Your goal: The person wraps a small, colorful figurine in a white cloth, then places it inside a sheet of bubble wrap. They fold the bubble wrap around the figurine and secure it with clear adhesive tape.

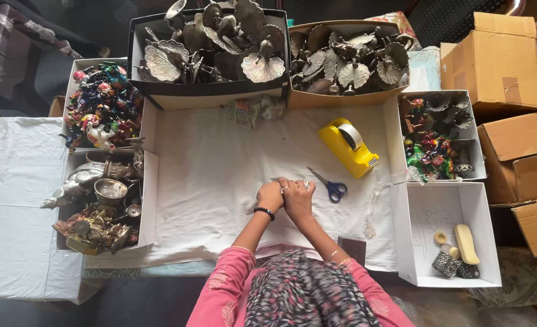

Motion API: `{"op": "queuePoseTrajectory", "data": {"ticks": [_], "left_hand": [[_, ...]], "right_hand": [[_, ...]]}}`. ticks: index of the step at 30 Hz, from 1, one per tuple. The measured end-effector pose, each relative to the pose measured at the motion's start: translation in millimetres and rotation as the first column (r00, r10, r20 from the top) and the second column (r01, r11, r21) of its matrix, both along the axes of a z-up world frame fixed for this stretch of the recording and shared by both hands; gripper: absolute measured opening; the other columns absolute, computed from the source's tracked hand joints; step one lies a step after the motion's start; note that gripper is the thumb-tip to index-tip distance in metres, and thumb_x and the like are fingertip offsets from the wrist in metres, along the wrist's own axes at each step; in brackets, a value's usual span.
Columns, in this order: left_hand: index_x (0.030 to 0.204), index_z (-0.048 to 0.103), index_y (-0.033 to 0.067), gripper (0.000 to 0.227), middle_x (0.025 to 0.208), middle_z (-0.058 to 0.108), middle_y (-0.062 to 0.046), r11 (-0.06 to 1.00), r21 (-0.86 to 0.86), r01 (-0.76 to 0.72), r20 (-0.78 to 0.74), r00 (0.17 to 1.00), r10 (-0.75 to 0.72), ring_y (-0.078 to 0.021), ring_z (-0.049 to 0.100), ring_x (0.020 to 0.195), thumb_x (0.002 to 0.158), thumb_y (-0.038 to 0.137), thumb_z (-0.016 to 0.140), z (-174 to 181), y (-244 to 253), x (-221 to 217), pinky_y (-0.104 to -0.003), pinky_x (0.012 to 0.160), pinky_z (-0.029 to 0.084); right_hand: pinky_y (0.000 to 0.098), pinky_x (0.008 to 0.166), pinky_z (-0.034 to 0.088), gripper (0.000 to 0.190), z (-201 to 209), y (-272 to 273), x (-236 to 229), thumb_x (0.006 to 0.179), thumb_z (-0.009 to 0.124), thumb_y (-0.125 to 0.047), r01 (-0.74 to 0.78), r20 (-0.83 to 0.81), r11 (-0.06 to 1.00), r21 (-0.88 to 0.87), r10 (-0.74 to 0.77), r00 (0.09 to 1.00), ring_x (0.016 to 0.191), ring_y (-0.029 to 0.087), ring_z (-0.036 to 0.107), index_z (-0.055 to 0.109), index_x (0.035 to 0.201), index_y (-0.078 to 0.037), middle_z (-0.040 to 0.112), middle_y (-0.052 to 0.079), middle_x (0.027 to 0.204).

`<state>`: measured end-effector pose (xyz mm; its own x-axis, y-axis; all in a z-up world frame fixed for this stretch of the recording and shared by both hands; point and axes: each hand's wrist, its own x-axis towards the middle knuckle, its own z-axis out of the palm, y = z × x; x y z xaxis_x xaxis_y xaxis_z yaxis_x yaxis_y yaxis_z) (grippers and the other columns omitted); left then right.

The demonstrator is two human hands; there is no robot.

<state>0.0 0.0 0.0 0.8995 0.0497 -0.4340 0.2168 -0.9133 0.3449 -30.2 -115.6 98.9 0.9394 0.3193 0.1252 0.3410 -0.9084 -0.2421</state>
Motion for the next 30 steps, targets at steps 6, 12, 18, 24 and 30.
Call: {"op": "queuePoseTrajectory", "data": {"ticks": [6,12,18,24,30], "left_hand": [[0.119,0.071,0.0112,0.026,0.117,0.069,-0.007,0.905,0.413,0.105,0.048,0.989,-0.137,-0.0422,0.069,0.105,0.097,0.011,0.058,6,-39,-19,-0.078,0.098,0.037],[0.123,0.072,0.0061,0.032,0.115,0.072,-0.01,0.883,0.451,0.132,-0.07,0.991,-0.112,-0.0416,0.068,0.108,0.097,0.016,0.056,-7,-56,0,-0.081,0.1,0.036],[0.126,0.072,0.0079,0.033,0.123,0.072,-0.021,0.94,0.273,0.203,-0.319,0.941,-0.11,-0.0464,0.07,0.11,0.1,0.021,0.056,15,-41,53,-0.081,0.096,0.043],[0.128,0.069,0.0004,0.061,0.122,0.07,-0.026,0.936,0.313,0.161,-0.412,0.911,-0.019,-0.0499,0.067,0.108,0.105,0.054,0.051,14,-46,94,-0.074,0.091,0.046],[0.118,0.08,0.0115,0.041,0.112,0.078,-0.017,0.785,0.191,0.589,-0.554,0.725,-0.408,-0.0413,0.078,0.099,0.076,0.009,0.082,78,-20,96,-0.057,0.076,0.062]], "right_hand": [[0.0538,0.073,0.053,0.075,-22,-20,19,0.084,0.07,-0.042,0.1,-0.535,0.982,0.16,0.001,0.845,0.087,0.044,0.071,0.042,0.147,-0.016,0.074,0.025,0.087],[0.0513,0.081,0.055,0.082,-31,-38,37,0.08,0.073,-0.041,0.047,-0.645,0.962,0.27,0.145,0.75,0.093,0.043,0.071,0.036,0.147,-0.012,0.074,0.026,0.092],[0.0515,0.075,0.057,0.058,1,-25,47,0.08,0.072,-0.034,0.004,-0.502,0.999,0.034,0.013,0.865,0.089,0.041,0.071,0.055,0.131,-0.012,0.074,0.02,0.092],[0.0479,0.069,0.057,0.014,-52,-30,43,0.097,0.061,-0.022,0.11,-0.263,0.988,0.106,-0.079,0.962,0.082,0.036,0.073,0.07,0.094,-0.011,0.075,0.016,0.088],[0.0436,0.055,0.055,0.015,-30,-23,52,0.082,0.069,-0.014,-0.003,0.076,0.967,0.256,-0.017,0.997,0.068,0.033,0.071,0.068,0.096,-0.008,0.072,0.013,0.079]]}}
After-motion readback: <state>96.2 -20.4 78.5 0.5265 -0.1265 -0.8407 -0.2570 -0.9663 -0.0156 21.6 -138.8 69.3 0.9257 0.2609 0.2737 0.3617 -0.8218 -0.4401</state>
